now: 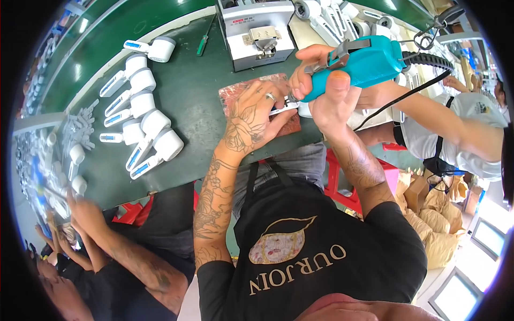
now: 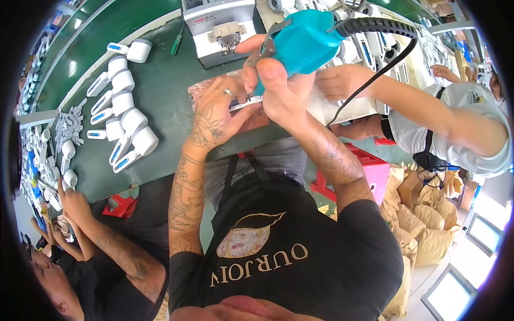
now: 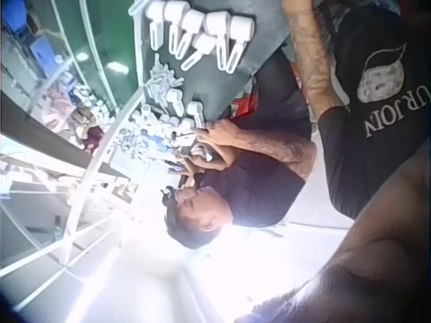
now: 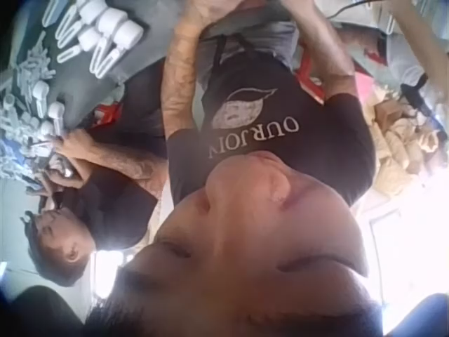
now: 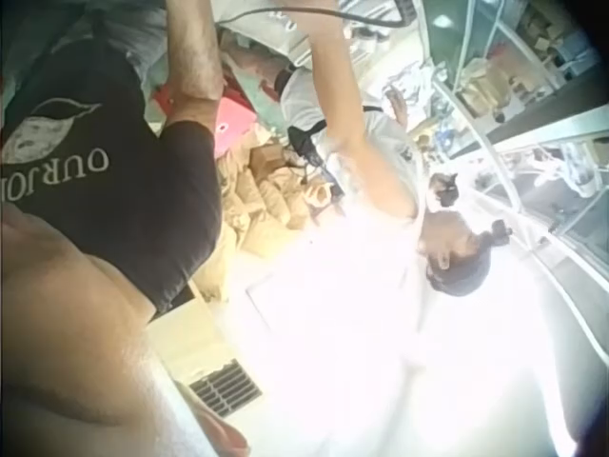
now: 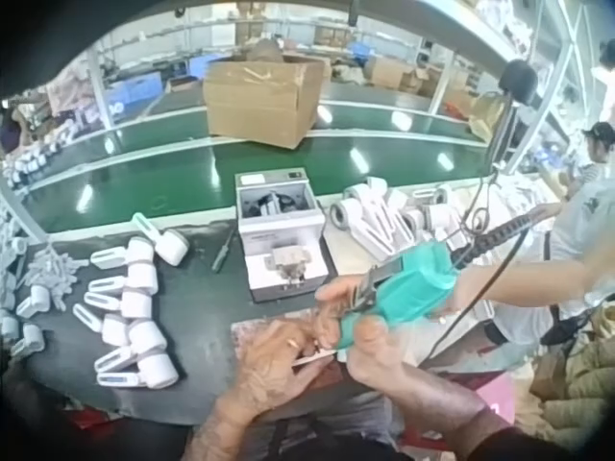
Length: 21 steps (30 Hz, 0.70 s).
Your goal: The person assembles hair dryers on an electronics assembly line by joining plastic housings and internal components with an electric screwdriver.
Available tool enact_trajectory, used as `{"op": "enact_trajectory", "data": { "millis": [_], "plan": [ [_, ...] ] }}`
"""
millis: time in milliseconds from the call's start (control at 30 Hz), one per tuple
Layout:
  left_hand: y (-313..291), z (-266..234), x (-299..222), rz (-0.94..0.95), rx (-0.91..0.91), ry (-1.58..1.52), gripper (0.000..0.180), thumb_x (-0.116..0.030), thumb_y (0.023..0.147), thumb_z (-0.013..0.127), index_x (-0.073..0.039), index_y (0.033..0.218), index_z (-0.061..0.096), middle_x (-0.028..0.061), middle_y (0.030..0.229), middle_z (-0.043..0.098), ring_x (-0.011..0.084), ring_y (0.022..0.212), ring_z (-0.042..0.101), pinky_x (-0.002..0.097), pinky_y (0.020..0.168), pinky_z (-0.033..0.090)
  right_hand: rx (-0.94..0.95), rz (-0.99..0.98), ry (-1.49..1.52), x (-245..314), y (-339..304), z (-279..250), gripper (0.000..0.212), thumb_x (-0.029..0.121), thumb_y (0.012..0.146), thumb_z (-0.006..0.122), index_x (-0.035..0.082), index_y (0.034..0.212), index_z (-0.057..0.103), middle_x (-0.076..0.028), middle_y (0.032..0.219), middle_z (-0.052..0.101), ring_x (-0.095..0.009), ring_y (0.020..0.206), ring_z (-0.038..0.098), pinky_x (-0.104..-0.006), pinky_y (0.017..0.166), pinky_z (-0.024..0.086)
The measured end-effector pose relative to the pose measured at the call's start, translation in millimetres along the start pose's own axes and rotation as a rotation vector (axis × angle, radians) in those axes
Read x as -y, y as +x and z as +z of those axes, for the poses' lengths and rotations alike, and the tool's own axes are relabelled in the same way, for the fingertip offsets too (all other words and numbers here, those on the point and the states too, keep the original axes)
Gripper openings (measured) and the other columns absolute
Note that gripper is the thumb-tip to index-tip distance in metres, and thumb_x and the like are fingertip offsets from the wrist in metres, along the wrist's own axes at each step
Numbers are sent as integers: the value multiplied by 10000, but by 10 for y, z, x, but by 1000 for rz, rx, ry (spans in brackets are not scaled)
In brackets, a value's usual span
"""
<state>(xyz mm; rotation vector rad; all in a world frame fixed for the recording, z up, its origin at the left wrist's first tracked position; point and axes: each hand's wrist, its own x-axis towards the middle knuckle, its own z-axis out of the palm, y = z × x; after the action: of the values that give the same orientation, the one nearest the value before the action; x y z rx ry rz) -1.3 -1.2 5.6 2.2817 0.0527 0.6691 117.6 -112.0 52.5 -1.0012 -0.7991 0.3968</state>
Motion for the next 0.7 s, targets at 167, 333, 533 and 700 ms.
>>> {"op": "enact_trajectory", "data": {
  "millis": [167,333,533,700],
  "plan": [
    [0,-33,-5,-2,26,-24,319,-193,798,820,-62,854,535,85,892,580,324,884,581,435,833,495,26,52,-159,81,-20,49,882,733,917,597,-102,1196,544,-54,702,522,-167,618,513,-317,570,423],
    [14,-41,-6,-12,62,-52,318,-196,804,816,-56,853,534,96,904,579,336,893,580,442,848,491,12,66,-153,72,-37,44,861,712,918,614,-101,1195,546,-51,700,525,-160,606,510,-315,568,425],
    [21,-55,29,31,62,-77,322,-210,808,815,-52,850,537,100,934,595,351,924,586,451,853,491,6,22,-110,57,-27,57,839,685,918,639,-108,1180,553,-50,707,538,-150,613,529,-307,559,428],
    [21,-87,-125,-156,68,-23,289,-233,832,793,-16,929,629,114,1011,651,343,968,601,441,873,499,-40,13,-103,10,-34,48,806,655,939,637,-110,1180,566,-48,711,543,-147,621,539,-301,572,441]
  ]
}}
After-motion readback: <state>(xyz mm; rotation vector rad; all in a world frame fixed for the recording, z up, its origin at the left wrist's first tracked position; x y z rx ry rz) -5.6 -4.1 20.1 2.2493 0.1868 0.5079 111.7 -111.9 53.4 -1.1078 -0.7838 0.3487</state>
